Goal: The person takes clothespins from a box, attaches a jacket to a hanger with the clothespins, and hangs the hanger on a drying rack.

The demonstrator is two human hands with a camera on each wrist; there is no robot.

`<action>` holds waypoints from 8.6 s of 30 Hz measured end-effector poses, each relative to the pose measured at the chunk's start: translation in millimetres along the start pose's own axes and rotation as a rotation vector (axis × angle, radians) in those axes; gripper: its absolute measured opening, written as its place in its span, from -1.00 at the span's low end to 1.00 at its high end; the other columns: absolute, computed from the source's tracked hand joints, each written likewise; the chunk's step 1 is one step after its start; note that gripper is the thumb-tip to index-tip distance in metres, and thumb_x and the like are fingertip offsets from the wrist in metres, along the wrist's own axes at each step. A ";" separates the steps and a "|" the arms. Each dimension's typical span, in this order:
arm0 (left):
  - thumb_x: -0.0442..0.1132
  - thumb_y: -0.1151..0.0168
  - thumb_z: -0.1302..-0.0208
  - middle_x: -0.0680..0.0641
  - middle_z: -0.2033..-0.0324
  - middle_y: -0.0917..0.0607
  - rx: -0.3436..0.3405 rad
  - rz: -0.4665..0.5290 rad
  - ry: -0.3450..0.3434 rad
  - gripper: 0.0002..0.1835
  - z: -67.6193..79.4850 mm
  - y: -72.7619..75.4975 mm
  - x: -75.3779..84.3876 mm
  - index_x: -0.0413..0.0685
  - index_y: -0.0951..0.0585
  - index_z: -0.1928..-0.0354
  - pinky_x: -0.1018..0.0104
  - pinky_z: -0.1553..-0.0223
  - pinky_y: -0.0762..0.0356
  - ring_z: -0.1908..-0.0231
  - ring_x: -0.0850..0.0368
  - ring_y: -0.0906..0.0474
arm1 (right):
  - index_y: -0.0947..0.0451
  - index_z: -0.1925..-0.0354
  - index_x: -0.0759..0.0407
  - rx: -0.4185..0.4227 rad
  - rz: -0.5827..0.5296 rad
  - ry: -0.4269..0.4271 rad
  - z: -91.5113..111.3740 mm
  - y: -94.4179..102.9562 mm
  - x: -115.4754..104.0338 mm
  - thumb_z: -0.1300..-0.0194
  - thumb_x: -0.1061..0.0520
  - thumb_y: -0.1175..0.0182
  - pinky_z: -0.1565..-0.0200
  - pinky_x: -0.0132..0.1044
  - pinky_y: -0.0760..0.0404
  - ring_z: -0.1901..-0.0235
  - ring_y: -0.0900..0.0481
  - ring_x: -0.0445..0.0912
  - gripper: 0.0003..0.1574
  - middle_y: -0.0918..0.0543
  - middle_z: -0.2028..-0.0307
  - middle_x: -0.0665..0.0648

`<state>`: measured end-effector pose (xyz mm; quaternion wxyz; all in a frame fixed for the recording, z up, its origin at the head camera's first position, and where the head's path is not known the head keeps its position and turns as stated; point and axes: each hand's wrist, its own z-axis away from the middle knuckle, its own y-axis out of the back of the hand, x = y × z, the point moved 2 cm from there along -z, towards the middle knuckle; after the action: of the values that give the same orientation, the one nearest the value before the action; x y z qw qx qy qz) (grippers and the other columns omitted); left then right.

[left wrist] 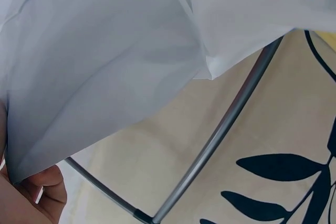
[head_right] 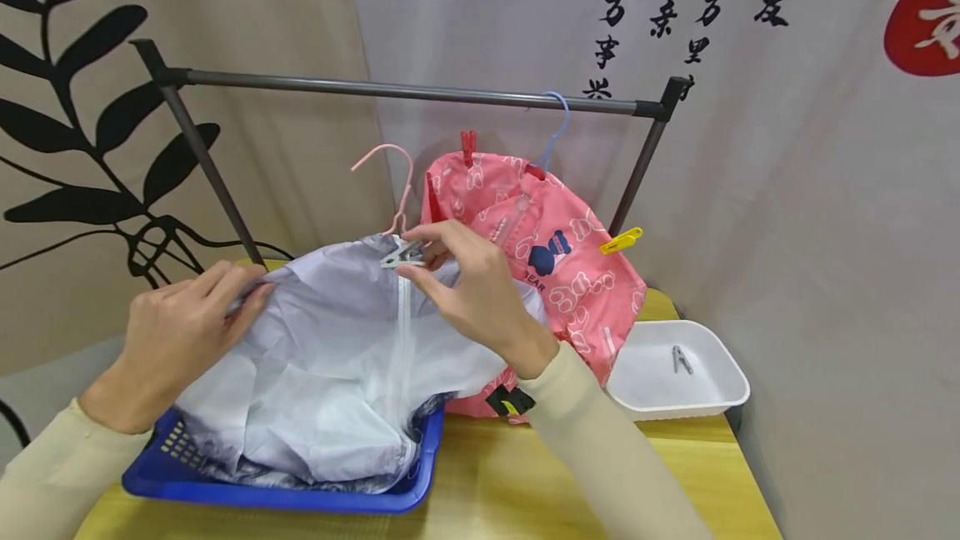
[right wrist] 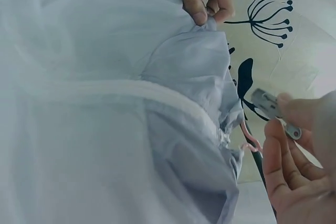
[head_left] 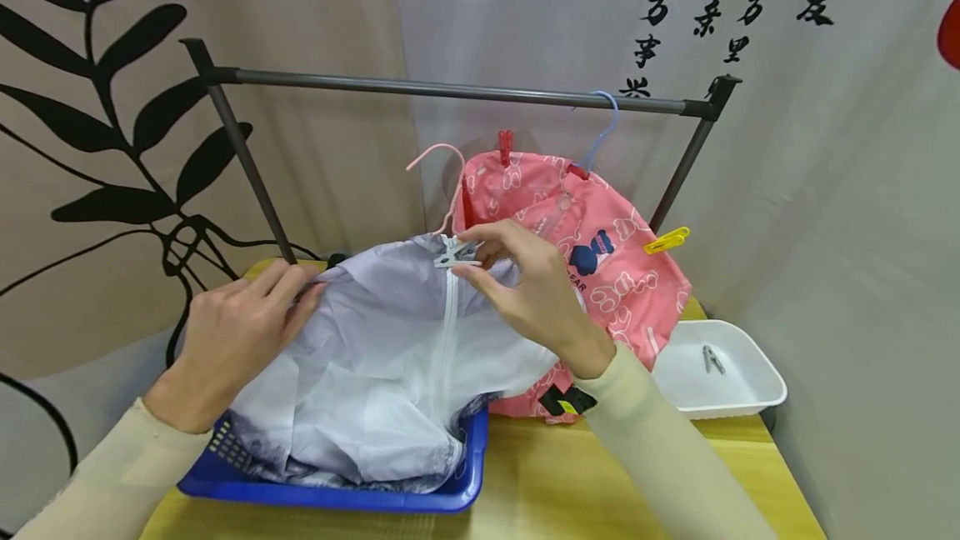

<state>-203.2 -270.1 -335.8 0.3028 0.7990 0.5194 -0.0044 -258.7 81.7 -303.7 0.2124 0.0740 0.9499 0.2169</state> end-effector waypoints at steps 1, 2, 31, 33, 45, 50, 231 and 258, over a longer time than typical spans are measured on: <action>0.03 -0.11 -0.89 -0.14 0.46 -0.70 -0.002 0.000 0.003 -0.55 0.0 0.2 0.0 -0.22 -0.74 0.03 0.23 0.81 -0.14 0.81 0.04 -0.36 | -0.80 -0.22 0.24 0.000 -0.007 0.004 -3.6 -1.9 0.1 -0.37 0.26 -0.69 -0.03 -0.22 -0.86 0.17 -0.86 -0.11 -0.50 -0.89 0.08 0.13; 0.03 -0.13 -0.88 -0.14 0.46 -0.71 -0.002 -0.001 0.004 -0.56 -0.1 0.6 0.1 -0.21 -0.75 0.02 0.22 0.81 -0.15 0.81 0.03 -0.37 | -0.80 -0.24 0.24 -0.001 -0.017 0.010 -7.0 -3.7 -0.1 -0.40 0.26 -0.67 -0.04 -0.22 -0.87 0.16 -0.86 -0.10 -0.51 -0.89 0.05 0.13; 0.09 -0.07 -0.91 -0.13 0.49 -0.66 0.016 -0.016 -0.017 -0.48 -3.5 -0.7 4.8 -0.22 -0.71 0.09 0.23 0.81 -0.05 0.83 0.11 -0.19 | -0.78 0.16 0.32 -0.160 -0.107 0.103 -73.2 -49.5 -27.0 -0.37 0.48 -0.56 0.06 -0.50 -0.79 0.26 -0.85 -0.17 -0.82 -0.88 0.20 0.17; 0.08 -0.08 -0.90 -0.13 0.48 -0.67 0.016 -0.014 -0.018 -0.49 -3.8 -1.2 5.7 -0.21 -0.73 0.07 0.22 0.82 -0.07 0.84 0.09 -0.22 | -0.77 0.20 0.32 -0.175 -0.105 0.106 -75.3 -50.6 -27.8 -0.38 0.52 -0.48 0.08 -0.50 -0.78 0.26 -0.87 -0.16 -0.82 -0.88 0.22 0.16; 0.07 -0.13 -0.88 -0.14 0.47 -0.69 0.038 -0.014 -0.026 -0.53 -8.8 -2.6 10.5 -0.21 -0.73 0.07 0.21 0.81 -0.05 0.83 0.07 -0.21 | -0.74 0.29 0.24 -0.321 0.019 0.034 -88.1 -59.5 -34.7 -0.45 0.45 -0.46 0.13 -0.58 -0.68 0.25 -0.91 -0.16 -0.80 -0.87 0.28 0.11; 0.04 -0.16 -0.87 -0.13 0.45 -0.73 0.061 -0.011 -0.032 -0.55 -10.3 -0.6 12.7 -0.20 -0.75 0.06 0.17 0.81 -0.09 0.83 0.01 -0.27 | -0.76 0.28 0.21 -0.375 0.073 0.014 -91.3 -64.7 -38.1 -0.43 0.33 -0.61 0.13 -0.59 -0.65 0.27 -0.87 -0.16 -0.81 -0.87 0.27 0.09; 0.00 0.07 -0.91 -0.06 0.43 -0.47 -0.027 0.130 0.154 -0.48 30.6 -7.6 13.8 -0.20 -0.53 0.28 0.33 0.54 -0.22 0.50 0.18 -0.28 | -0.79 0.14 0.42 0.310 0.536 -0.264 220.4 188.1 108.0 -0.47 0.50 -0.22 -0.13 -0.76 -0.46 0.04 -0.55 -0.67 -0.79 -0.84 0.16 0.35; -0.03 0.04 -0.91 -0.07 0.45 -0.47 0.022 0.142 0.127 -0.48 26.1 -4.5 14.4 -0.22 -0.54 0.29 0.32 0.56 -0.21 0.52 0.17 -0.26 | -0.79 -0.02 0.42 -0.596 0.570 -0.810 233.3 248.3 193.3 -0.54 0.28 -0.40 0.06 0.27 -0.83 0.11 -0.84 0.33 -0.80 -0.87 0.10 0.43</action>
<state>-192.4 -269.7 -363.9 0.2602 0.8357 0.4796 0.0620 -318.8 437.7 -455.7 0.5038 0.3412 0.6335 0.4780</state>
